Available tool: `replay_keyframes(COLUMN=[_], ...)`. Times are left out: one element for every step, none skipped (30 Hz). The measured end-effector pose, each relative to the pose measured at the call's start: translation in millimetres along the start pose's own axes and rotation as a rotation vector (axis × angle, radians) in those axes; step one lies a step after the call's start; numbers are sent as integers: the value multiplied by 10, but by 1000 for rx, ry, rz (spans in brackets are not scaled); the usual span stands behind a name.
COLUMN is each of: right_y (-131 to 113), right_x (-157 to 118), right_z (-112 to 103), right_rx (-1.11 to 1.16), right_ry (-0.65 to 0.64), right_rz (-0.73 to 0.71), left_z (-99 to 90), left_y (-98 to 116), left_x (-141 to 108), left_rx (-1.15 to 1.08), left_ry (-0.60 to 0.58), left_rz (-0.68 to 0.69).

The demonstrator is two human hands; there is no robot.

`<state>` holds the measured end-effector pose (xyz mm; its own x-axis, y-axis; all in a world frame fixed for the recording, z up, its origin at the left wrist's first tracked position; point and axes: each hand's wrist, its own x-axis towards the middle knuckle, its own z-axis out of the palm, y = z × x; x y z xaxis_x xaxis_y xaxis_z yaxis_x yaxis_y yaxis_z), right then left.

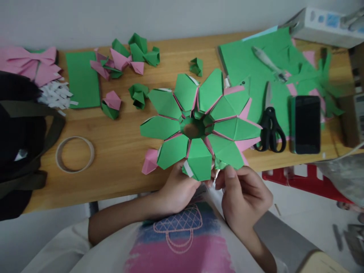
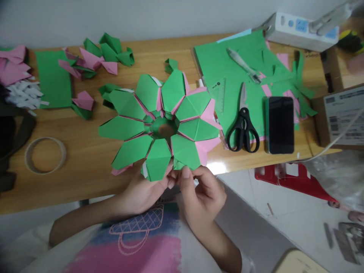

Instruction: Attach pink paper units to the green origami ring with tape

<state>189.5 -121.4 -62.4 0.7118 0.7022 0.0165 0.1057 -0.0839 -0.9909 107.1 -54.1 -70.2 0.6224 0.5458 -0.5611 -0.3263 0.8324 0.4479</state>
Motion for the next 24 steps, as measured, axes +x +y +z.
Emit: replay_keyframes(right_y=[-2, -2, 2, 9, 19, 30, 43, 56, 67, 76, 83, 87, 88, 87, 83, 79, 73, 66, 60, 54, 50, 48, 48, 50], right_x=[2, 3, 3, 0, -4, -9, -16, -22, -28, -33, -36, -37, -37, -36, -34, -32, -30, -28, -25, -22, -18, -13, -8, -3], right_z=[0, -2, -6, -12, -19, -27, -36, -45, -53, -59, -65, -70, -74, -78, -81, -83, -84, -85, -85, -84, -81, -78, -74, -71], right_rx=[-11, -20, -25, -31, -39, -52, -69, -85, -96, -102, -102, -98, -90, -84, -79, -74, -68, -63, -60, -56, -50, -40, -22, 7], right_ry=[0, -3, -6, -10, -12, -11, -8, -7, -8, -11, -16, -22, -29, -35, -38, -43, -50, -58, -64, -70, -76, -83, -89, -97], right_rz=[-5, -11, -19, -25, -29, -31, -30, -29, -28, -27, -28, -28, -30, -32, -35, -40, -45, -51, -58, -64, -68, -68, -65, -62], left_z=[-2, -3, -5, -6, -6, -5, -3, 1, 6, 13, 19, 25, 30, 33, 34, 34, 32, 30, 29, 27, 26, 24, 21, 17], left_y=[0, 0, 0, 0, -1, -2, -2, 0, 2, 6, 12, 18, 23, 28, 31, 32, 32, 29, 25, 19, 12, 5, -2, -10], left_x=[-5, -10, -15, -21, -25, -29, -31, -32, -32, -32, -31, -31, -30, -30, -31, -32, -33, -34, -35, -36, -36, -36, -34, -32], left_rx=[-3, -5, -4, -3, -2, -1, 1, 6, 17, 34, 55, 77, 99, 122, 143, 163, 183, 204, 224, 243, 260, 277, 293, 309], left_ry=[-6, -9, -11, -9, -6, -2, 3, 6, 4, -4, -17, -30, -37, -37, -32, -22, -11, -1, 8, 16, 25, 32, 35, 36], left_rz=[8, 20, 32, 40, 45, 45, 46, 51, 60, 77, 97, 116, 131, 141, 149, 153, 157, 163, 172, 184, 201, 222, 245, 267])
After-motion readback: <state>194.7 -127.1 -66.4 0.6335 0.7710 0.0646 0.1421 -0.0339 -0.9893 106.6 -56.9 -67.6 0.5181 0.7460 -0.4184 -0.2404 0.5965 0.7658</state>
